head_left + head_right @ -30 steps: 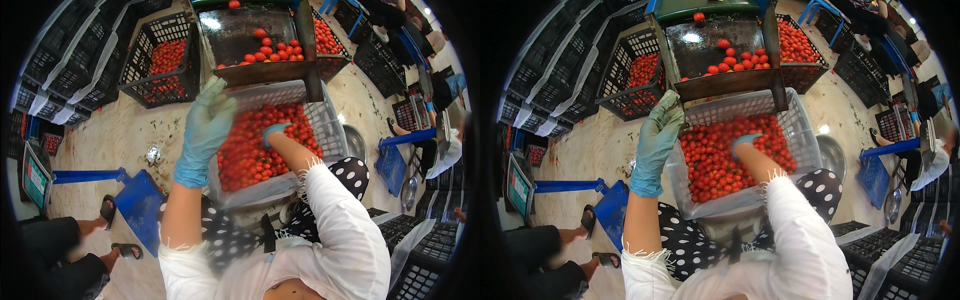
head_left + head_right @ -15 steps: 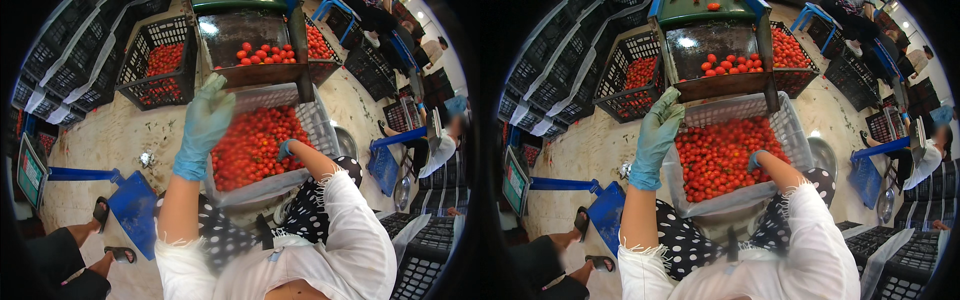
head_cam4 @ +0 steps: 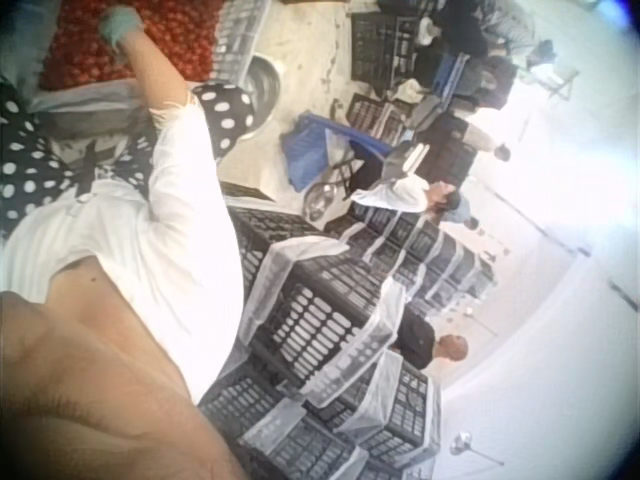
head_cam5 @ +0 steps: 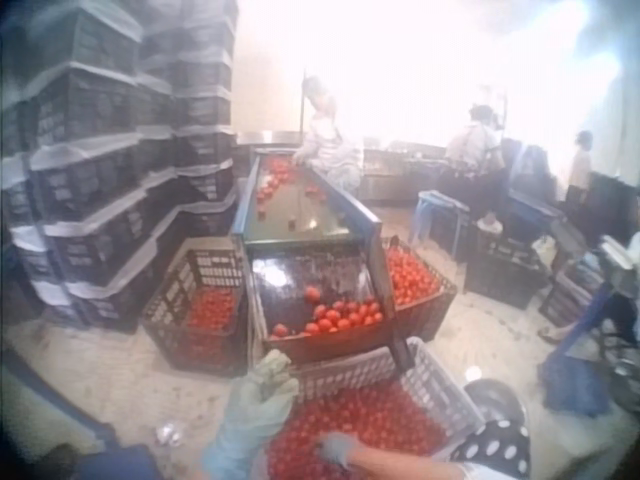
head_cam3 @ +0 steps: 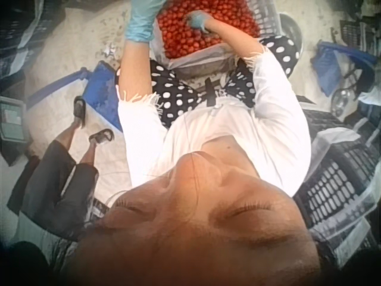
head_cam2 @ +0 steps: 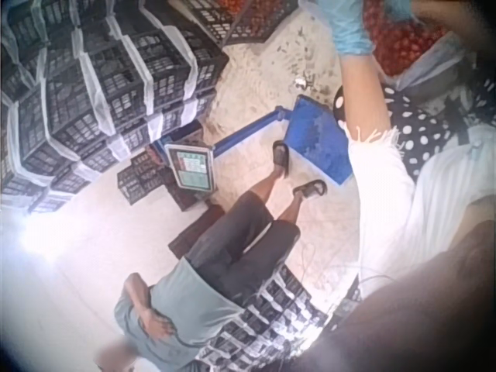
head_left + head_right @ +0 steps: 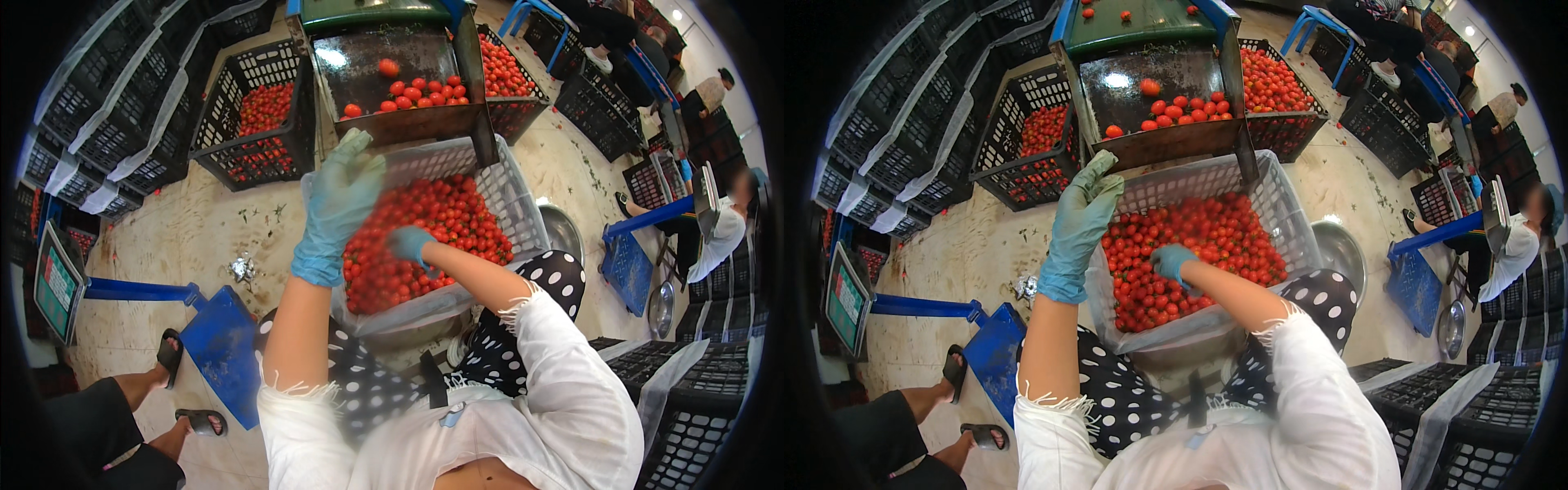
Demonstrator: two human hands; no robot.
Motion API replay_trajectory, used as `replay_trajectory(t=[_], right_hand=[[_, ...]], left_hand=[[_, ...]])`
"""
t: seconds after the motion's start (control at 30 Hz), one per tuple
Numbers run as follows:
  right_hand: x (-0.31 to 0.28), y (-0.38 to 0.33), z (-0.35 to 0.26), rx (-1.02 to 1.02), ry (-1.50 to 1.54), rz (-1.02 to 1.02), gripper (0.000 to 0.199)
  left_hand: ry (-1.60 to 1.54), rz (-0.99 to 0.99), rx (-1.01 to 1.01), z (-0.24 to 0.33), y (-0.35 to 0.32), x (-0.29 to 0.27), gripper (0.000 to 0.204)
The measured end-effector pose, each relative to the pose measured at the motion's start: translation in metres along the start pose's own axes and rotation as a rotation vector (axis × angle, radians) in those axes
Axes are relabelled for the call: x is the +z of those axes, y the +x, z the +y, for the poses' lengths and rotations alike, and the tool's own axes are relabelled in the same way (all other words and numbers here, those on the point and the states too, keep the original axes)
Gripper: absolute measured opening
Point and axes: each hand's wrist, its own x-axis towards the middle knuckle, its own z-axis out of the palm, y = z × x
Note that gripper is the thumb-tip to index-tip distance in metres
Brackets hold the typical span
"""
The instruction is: The person sorts tomatoes from a conveyor belt into a plastic bin by hand and moves the bin to a digital scale.
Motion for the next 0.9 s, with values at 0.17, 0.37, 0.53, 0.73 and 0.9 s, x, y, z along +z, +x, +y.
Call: replay_trajectory(t=[0.17,0.37,0.53,0.73,0.9], right_hand=[[0.03,0.041,0.033,0.118,-0.204,0.029,0.028],[0.051,0.041,-0.005,0.151,-0.387,0.076,0.027],[0.06,0.047,-0.007,0.135,-0.434,0.063,0.023],[-0.01,0.003,-0.01,0.108,0.06,-0.4,0.022],[-0.131,-0.096,0.115,0.43,0.19,-0.798,0.005]], left_hand=[[0.123,-0.062,0.003,0.014,0.003,-0.001,0.038],[0.086,-0.122,-0.099,0.021,-0.005,-0.016,0.043],[-0.03,-0.103,-0.117,0.018,-0.003,-0.011,0.041],[-0.018,-0.077,-0.129,0.02,-0.005,-0.027,0.044],[-0.022,-0.068,-0.123,0.019,0.0,-0.013,0.042]])
